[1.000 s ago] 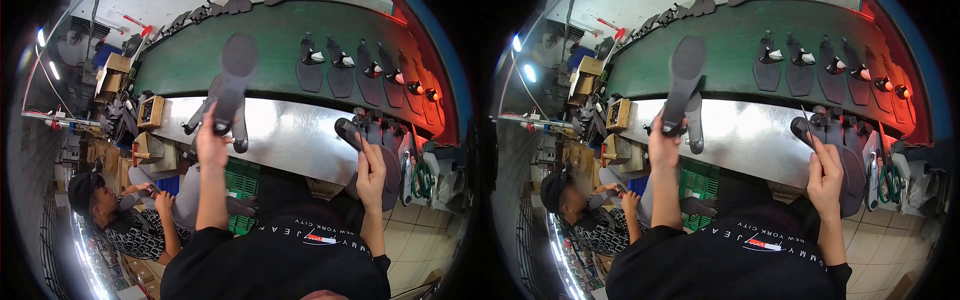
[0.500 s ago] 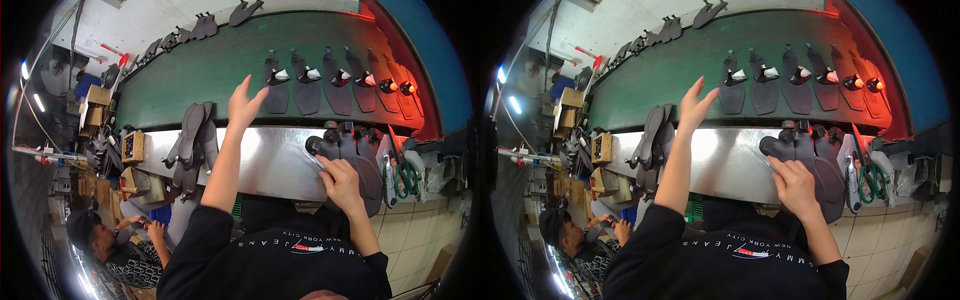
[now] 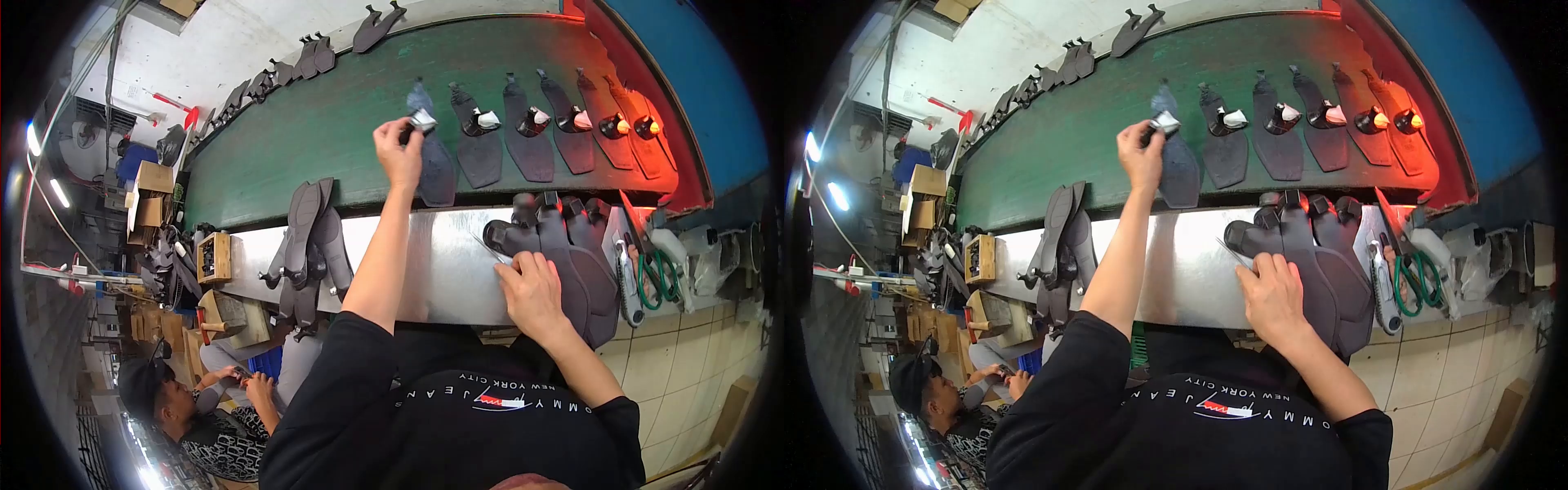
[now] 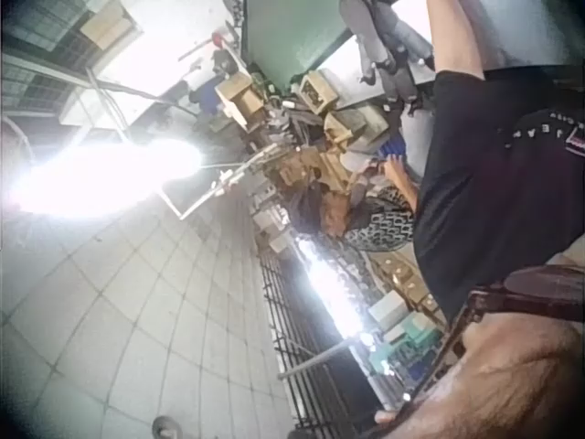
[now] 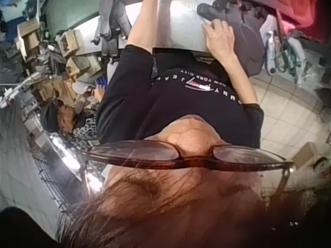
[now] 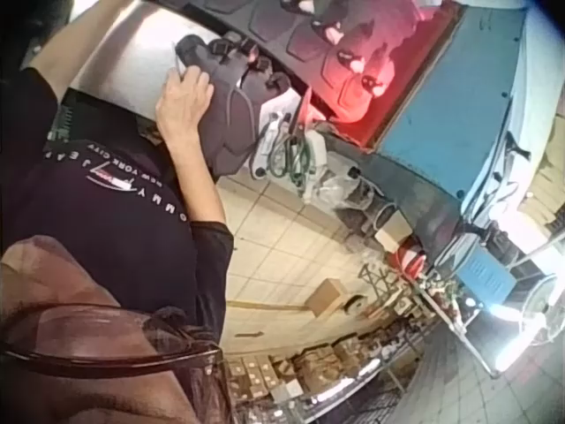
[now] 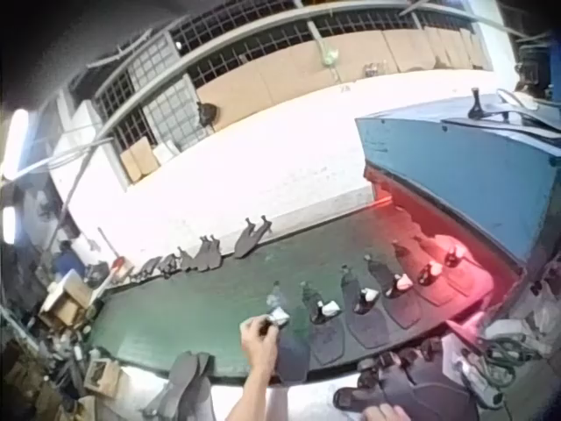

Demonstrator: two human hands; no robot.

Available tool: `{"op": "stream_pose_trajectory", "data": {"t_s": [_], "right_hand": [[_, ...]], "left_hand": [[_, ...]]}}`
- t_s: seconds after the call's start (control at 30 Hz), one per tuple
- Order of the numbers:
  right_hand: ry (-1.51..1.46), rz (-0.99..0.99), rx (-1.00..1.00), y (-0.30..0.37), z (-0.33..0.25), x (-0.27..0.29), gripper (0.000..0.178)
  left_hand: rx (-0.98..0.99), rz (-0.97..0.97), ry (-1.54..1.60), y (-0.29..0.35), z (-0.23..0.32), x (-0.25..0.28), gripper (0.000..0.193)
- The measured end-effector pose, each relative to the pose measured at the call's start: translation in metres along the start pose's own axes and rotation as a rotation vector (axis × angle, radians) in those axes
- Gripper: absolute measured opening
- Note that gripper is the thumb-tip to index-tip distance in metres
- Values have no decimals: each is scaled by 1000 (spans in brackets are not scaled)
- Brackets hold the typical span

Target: The recorder is assembling high-heeled sandals by attaching straps to the soles and trimming excess material.

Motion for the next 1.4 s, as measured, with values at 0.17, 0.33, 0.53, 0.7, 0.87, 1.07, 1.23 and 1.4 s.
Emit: {"op": "stream_pose_trajectory", "data": {"t_s": [0.17, 0.33, 0.53, 0.7, 0.87, 1.07, 1.23, 1.4], "right_hand": [[-68, 114, 15, 4, 11, -9, 21], [-26, 174, -33, 8, 13, -8, 14], [-1041, 136, -528, 7, 16, 26, 24], [-1646, -4, -681, -1, 3, 28, 47], [-1710, 355, -824, -1, 39, 46, 46], [-1456, 132, -633, 10, 26, 77, 29], [-746, 8, -432, 28, -14, 85, 29], [-672, 92, -363, 28, -28, 89, 46]], "left_hand": [[443, 5, 605, 5, 70, 43, 31], [645, -211, 651, 53, 117, 86, 26], [918, -459, 805, 131, 147, 108, 24], [1038, -730, 941, 181, 167, 89, 23], [1255, -770, 901, 222, 130, 79, 24], [1268, -712, 850, 211, 130, 100, 26], [1150, -697, 955, 193, 146, 104, 30], [1081, -727, 948, 189, 151, 107, 34]]}}
Point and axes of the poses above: each hand's wrist, its own y-axis away from the middle knuckle, its own x-axis out of the back of the hand, z = x × y, the point moved 7 cm from there along -y, towards the middle knuckle, and after that the axes turned 13 degrees about z, right-handed, at the moved point
